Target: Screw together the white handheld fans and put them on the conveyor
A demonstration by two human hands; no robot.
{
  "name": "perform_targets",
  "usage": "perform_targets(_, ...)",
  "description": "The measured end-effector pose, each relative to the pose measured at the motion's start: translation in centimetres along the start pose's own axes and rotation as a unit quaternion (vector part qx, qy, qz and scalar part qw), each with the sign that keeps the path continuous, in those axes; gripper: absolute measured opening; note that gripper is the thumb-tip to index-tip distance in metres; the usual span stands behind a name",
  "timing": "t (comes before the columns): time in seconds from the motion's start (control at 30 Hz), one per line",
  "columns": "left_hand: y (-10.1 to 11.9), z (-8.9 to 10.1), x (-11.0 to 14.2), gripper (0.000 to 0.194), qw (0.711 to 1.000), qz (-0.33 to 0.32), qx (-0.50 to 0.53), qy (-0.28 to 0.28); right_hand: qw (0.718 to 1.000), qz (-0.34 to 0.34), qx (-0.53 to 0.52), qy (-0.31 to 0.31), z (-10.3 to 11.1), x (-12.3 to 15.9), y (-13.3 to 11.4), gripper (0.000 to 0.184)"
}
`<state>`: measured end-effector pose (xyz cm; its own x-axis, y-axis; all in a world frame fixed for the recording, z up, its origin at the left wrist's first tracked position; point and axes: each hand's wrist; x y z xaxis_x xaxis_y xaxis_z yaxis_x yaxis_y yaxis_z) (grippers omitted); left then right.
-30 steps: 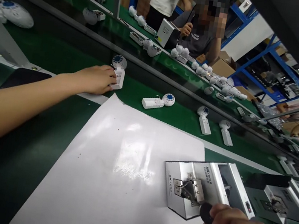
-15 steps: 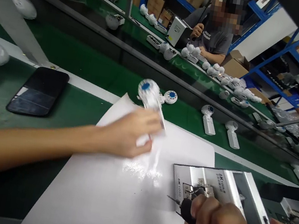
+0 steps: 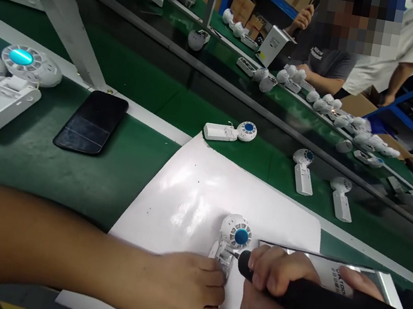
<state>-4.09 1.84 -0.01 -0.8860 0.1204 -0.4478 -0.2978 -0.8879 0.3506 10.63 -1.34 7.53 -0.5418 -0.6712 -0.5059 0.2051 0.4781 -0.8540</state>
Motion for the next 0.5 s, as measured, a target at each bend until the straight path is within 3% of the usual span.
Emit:
perform_targets(0.27,0.2,0.1,0.1,0.013,1.000,0.024,0.003,0.003,0.995,-0.061,-0.074,-0.036,-2.3,0.5,2.1,0.047)
perform_targets(0.5,0.5,0.3,0.2,0.014,0.999,0.048,-0.005,0.003,0.996,-0.047,-0.065,-0.044,-3.5,1.2,3.3,0.043)
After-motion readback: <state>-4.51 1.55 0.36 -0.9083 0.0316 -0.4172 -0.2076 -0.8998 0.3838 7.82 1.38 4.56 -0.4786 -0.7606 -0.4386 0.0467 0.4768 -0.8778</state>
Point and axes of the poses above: each hand's wrist, its own x-axis away from the middle knuckle, its own z-axis out of the back of the hand, y = z × x, and after that the axes turned 2 degrees about -z, right-handed
